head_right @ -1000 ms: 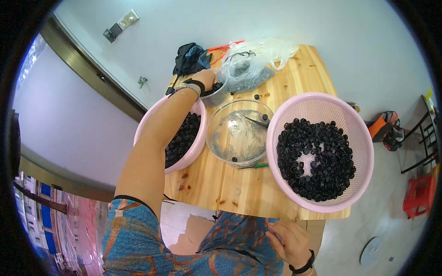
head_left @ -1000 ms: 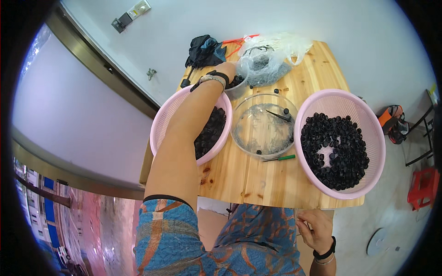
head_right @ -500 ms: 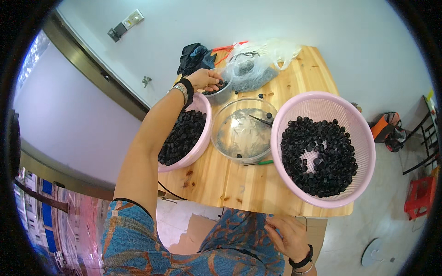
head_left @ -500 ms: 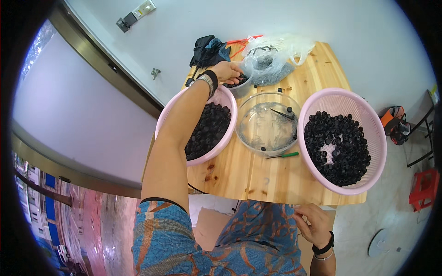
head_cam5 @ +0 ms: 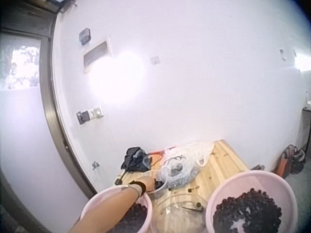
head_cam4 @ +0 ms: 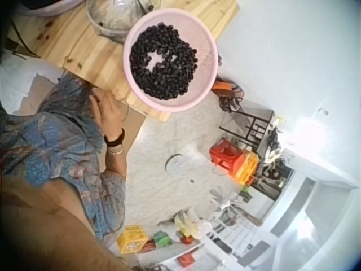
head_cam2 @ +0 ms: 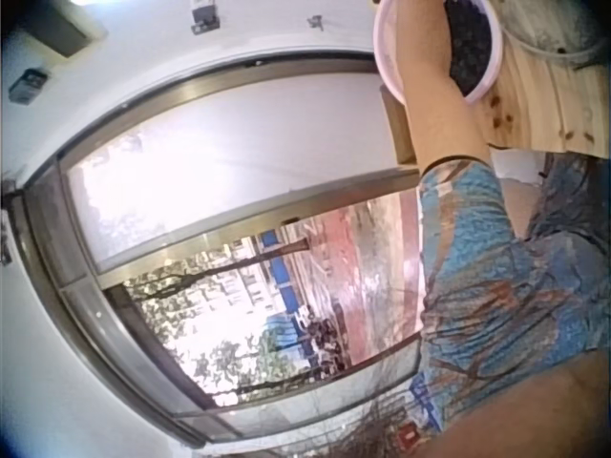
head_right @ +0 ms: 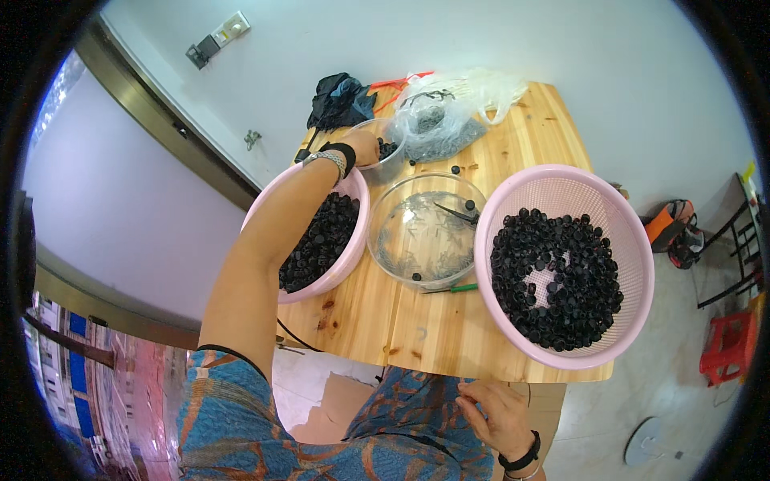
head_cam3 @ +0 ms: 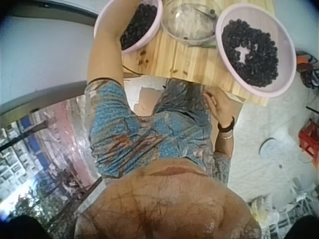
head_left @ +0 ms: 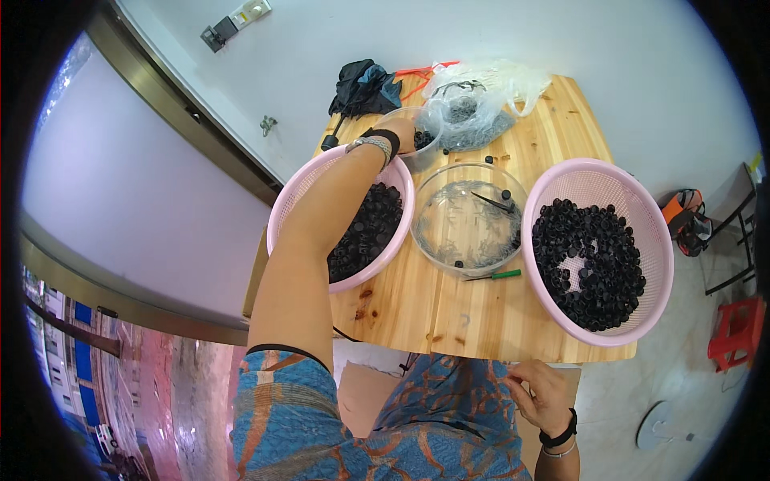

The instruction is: The recorder is inspecting and assembling small black plastic shoe components.

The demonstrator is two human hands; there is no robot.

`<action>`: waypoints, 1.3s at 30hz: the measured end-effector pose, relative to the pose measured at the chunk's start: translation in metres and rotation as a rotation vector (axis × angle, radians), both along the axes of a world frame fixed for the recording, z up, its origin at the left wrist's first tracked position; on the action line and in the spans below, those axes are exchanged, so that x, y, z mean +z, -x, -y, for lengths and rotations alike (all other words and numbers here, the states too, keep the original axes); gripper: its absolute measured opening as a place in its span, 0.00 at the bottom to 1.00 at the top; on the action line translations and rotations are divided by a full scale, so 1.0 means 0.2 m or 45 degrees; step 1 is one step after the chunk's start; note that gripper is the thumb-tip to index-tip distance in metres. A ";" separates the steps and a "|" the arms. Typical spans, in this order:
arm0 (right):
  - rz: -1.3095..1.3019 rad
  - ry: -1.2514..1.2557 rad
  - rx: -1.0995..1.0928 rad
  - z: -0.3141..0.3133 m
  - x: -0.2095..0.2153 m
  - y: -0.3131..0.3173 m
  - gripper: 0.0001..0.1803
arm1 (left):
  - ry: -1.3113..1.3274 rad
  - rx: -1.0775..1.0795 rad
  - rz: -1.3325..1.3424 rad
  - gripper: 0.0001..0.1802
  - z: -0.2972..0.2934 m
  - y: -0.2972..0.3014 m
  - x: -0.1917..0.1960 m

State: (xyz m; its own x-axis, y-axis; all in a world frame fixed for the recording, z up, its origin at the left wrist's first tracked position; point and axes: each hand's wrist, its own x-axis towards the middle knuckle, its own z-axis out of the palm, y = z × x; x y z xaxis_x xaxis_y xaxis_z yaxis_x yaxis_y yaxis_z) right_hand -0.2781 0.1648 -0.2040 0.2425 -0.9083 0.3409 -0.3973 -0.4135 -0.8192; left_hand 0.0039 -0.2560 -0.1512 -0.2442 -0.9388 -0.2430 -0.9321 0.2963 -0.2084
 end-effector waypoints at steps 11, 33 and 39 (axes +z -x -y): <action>-0.077 0.004 0.019 0.00 0.01 -0.01 0.11 | 0.003 0.012 -0.220 0.17 -0.05 0.01 0.07; -0.065 0.028 0.012 -0.01 -0.02 -0.04 0.10 | -0.349 0.571 -1.518 0.17 -0.02 -0.09 0.07; -0.089 -0.002 0.021 -0.03 -0.02 -0.04 0.10 | -0.563 0.516 -1.756 0.18 -0.06 -0.12 0.12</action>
